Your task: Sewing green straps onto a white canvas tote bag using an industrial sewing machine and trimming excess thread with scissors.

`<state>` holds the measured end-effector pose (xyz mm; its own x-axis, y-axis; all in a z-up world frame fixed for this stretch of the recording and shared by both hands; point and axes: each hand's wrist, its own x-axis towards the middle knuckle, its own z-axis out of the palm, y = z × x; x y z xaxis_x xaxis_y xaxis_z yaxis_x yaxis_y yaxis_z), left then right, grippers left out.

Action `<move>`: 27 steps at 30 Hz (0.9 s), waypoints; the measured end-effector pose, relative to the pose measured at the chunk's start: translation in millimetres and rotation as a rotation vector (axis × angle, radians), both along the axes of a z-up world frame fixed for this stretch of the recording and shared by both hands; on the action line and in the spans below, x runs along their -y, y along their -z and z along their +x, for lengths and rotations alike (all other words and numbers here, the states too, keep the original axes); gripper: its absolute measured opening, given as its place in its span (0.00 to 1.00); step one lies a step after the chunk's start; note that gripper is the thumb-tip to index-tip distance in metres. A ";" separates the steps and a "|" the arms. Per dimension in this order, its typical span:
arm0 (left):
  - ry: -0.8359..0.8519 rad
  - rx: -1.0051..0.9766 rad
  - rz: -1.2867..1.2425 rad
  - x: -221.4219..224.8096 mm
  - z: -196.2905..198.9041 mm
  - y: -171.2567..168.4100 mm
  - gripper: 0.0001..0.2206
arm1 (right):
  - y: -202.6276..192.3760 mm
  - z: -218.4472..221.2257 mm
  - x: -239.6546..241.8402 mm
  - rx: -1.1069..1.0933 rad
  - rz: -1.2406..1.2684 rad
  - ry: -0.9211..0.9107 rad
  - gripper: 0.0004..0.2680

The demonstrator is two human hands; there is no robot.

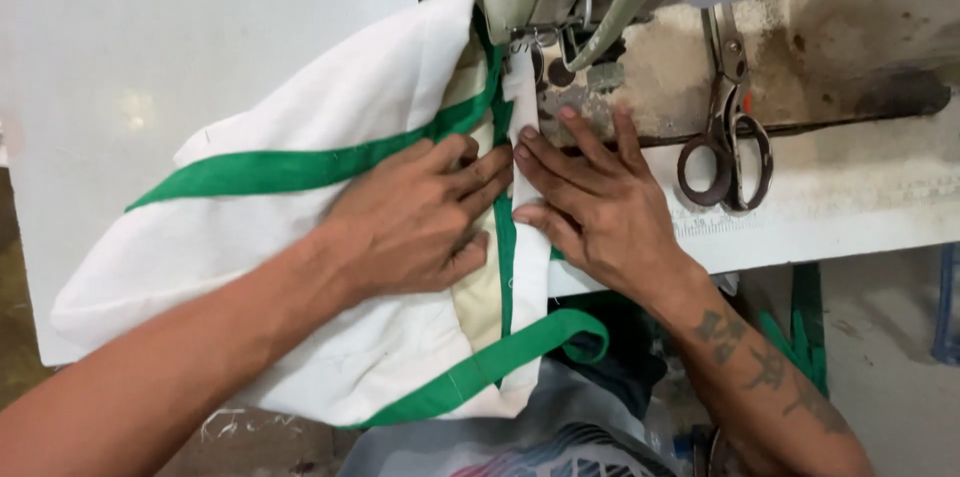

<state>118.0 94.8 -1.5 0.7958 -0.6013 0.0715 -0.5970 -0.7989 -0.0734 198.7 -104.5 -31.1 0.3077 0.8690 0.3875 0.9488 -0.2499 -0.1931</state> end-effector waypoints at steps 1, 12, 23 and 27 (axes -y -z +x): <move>0.002 0.010 0.005 0.7 0.7 -1.6 0.24 | 1.4 1.2 -0.2 0.010 0.005 0.002 0.16; 0.067 -0.013 -0.117 -15.2 1.3 -1.7 0.22 | 9.0 -4.1 2.4 0.017 -0.054 0.054 0.18; -0.008 0.029 -0.027 -15.8 -3.4 -6.0 0.24 | 4.8 -5.5 3.3 0.078 -0.119 0.080 0.18; -0.008 0.027 0.036 -18.1 -3.5 -5.1 0.25 | 3.3 -7.3 0.7 0.056 -0.098 0.080 0.18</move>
